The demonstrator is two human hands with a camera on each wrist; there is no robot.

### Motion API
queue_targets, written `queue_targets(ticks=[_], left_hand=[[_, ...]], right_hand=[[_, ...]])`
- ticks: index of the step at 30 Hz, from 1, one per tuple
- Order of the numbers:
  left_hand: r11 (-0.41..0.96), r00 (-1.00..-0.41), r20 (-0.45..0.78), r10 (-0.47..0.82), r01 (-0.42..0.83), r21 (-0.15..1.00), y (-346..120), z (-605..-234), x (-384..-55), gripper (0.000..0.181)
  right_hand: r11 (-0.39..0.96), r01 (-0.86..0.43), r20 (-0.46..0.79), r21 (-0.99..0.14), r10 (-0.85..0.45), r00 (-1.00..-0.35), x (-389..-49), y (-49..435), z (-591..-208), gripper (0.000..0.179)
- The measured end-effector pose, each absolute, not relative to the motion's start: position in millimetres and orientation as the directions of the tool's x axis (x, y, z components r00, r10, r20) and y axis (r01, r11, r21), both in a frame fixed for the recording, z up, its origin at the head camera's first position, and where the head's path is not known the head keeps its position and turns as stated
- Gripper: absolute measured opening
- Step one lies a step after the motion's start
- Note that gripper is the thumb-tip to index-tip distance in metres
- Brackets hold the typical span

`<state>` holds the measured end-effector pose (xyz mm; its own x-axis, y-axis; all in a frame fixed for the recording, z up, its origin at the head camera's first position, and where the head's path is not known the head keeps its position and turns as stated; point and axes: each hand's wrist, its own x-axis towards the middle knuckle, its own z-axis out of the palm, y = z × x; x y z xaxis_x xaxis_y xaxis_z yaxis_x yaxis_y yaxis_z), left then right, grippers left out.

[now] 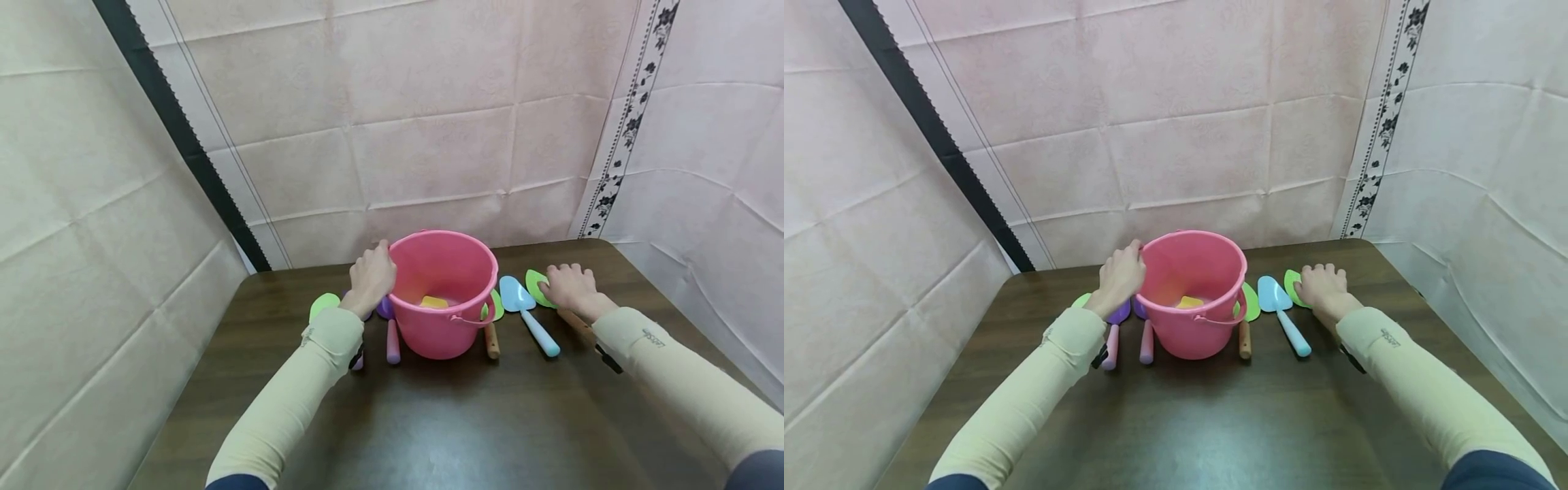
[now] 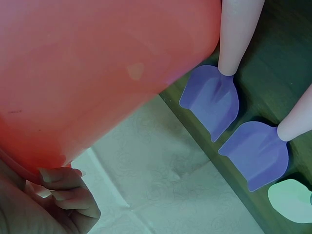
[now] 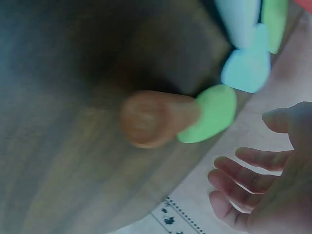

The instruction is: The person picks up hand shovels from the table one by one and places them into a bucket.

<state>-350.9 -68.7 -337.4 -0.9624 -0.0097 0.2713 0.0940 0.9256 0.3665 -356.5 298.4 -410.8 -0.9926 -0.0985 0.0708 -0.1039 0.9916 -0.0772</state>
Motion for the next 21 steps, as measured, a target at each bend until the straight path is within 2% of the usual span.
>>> queue_targets(ticks=[11,21], left_hand=[[0.924,-0.962,0.272,-0.013,0.093,0.371,-69.0,-337.2,-350.6,0.023],[0.923,-0.965,0.263,-0.015,0.088,0.375,-70.0,-336.8,-350.8,0.024]], right_hand=[[0.997,-0.049,-0.067,-0.056,-0.053,-0.996,-352.3,308.6,-431.1,0.046],[0.996,-0.039,-0.078,-0.079,-0.045,-0.996,-351.4,311.6,-442.1,0.036]])
